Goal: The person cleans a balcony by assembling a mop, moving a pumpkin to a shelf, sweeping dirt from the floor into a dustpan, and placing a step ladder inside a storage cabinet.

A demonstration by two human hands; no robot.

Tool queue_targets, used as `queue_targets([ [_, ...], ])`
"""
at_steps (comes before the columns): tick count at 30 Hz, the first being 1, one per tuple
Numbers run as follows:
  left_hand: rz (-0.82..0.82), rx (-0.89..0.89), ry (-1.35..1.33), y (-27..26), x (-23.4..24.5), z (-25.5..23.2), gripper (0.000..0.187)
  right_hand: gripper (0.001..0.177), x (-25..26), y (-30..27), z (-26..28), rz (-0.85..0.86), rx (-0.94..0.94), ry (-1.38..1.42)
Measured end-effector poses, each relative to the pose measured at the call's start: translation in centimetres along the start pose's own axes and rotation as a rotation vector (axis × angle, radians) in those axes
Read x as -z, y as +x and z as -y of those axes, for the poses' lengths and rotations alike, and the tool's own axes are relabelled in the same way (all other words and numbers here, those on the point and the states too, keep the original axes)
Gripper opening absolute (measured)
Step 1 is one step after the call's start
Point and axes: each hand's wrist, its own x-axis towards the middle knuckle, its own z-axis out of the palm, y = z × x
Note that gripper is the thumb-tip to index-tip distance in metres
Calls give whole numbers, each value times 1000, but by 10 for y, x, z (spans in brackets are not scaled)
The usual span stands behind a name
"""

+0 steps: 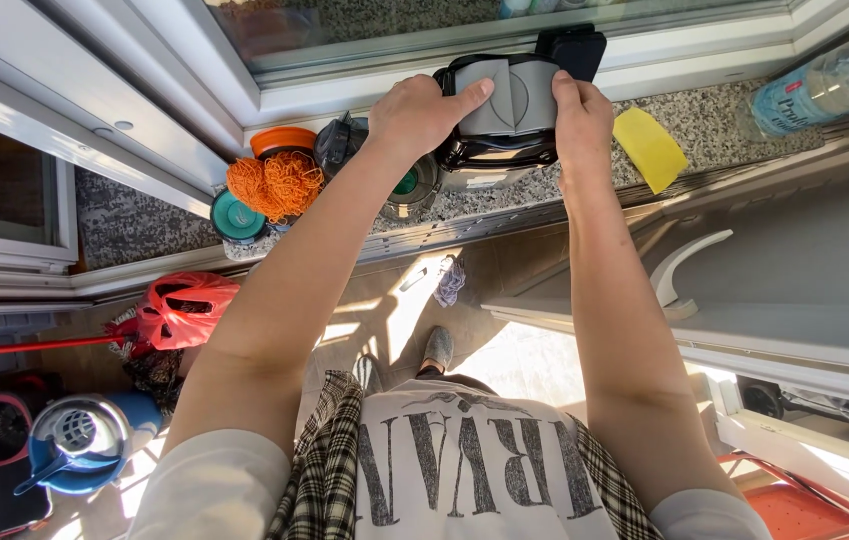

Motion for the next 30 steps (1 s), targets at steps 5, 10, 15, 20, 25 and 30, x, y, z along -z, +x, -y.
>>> queue_targets([
  [5,0,-10,21,1,-5,1,90,46,-9,0,-4,-45,112,-71],
  [10,-16,7,60,-9,7,-8,90,47,-14,0,4,-61,142,-63],
  [15,-295,-67,70,-24,2,-3,97,51,-4,11,-36,-210,372,-161],
  [20,-614,-289,-105,-76,-2,17,69,42,29,-43,-45,-289,470,-14],
  [25,-565,-335,-432,-139,4,39,53,43,63,-103,-96,-238,317,-145],
  [30,-471,-309,-584,-182,-9,76,52,66,81,-165,-172,59,571,-762],
])
